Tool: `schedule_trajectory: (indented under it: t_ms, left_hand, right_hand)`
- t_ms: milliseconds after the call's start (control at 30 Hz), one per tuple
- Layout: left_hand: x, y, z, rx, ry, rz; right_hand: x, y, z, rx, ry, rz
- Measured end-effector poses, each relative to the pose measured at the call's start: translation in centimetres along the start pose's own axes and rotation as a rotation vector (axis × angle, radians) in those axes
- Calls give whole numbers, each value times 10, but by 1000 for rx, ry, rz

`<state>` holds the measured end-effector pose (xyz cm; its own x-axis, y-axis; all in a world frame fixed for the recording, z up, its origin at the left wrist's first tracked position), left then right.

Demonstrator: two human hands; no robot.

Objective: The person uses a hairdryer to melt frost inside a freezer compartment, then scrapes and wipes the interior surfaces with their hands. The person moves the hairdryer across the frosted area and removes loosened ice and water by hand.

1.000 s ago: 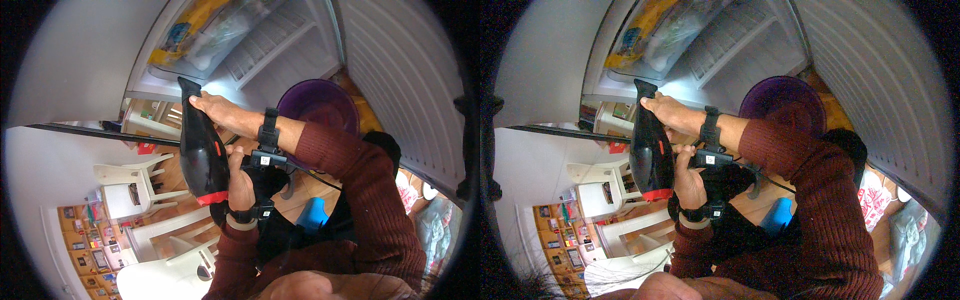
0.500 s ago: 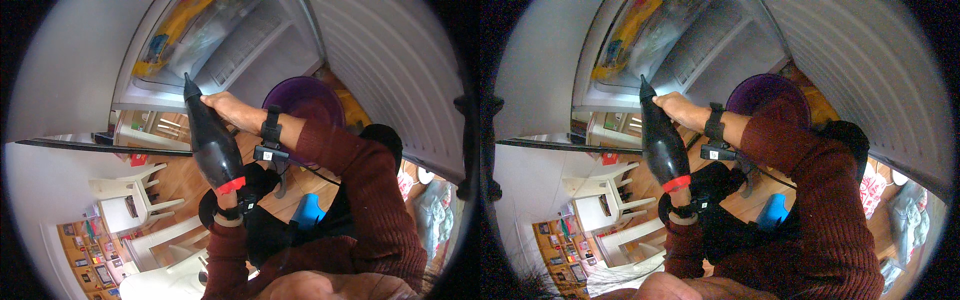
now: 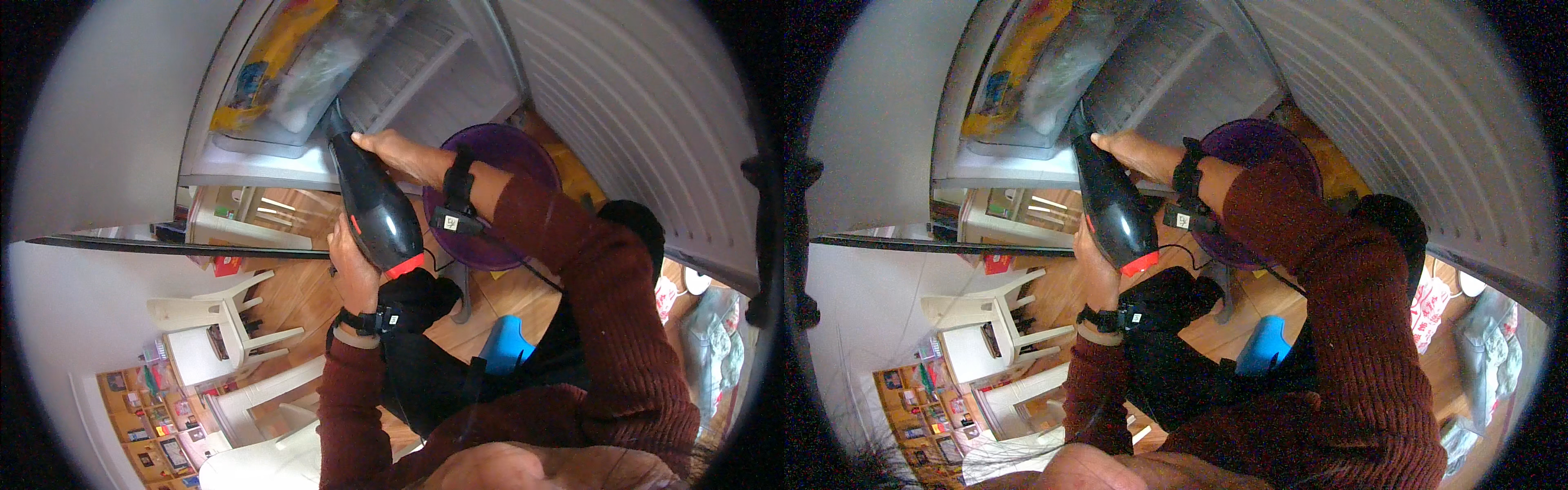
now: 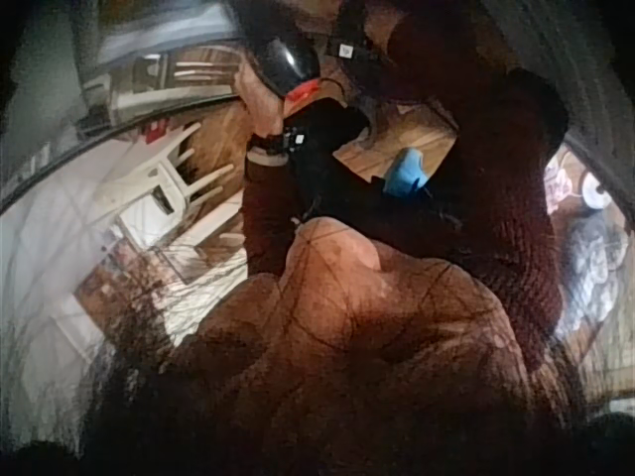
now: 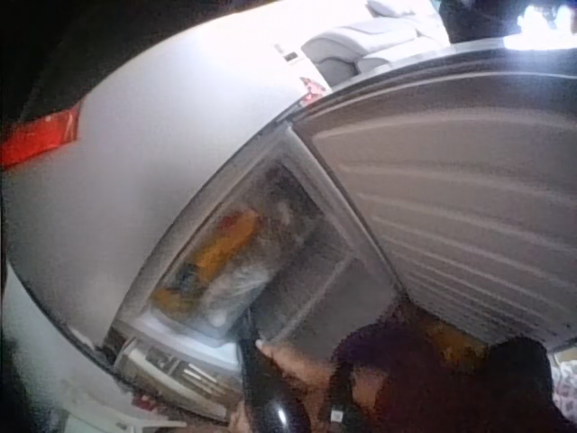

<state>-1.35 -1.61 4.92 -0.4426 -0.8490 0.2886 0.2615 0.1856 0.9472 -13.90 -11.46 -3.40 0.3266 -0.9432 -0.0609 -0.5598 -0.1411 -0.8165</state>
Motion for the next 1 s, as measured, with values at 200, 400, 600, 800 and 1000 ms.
schedule_trajectory:
  t_ms: [200, 400, 600, 800, 1000]
  left_hand:
    - [18, -13, 19, 290, -246, -7]
    - [27, -28, 21, 410, -207, -42]
    - [30, -46, 18, 476, -132, -111]
    - [30, -47, 11, 488, -86, -151]
    - [31, -50, 9, 480, -93, -156]
  right_hand:
    - [14, 11, 5, 61, -7, -95]
    - [9, 19, -10, 24, 71, -121]
    - [10, 20, -15, -68, 112, -191]
    - [20, 20, -15, -123, 121, -176]
    - [16, 18, -17, -85, 130, -239]
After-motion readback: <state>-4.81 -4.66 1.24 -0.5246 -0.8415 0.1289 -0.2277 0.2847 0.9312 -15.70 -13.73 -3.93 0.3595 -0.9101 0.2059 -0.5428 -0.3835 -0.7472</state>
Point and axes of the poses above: each hand's wrist, its own x-axis towards the middle knuckle, its own y-axis out of the back of the hand, z = x × y, the point moved 9 cm from there along x, towards the middle knuckle, and after that the axes turned 7 degrees about x, right-handed, at the moved point
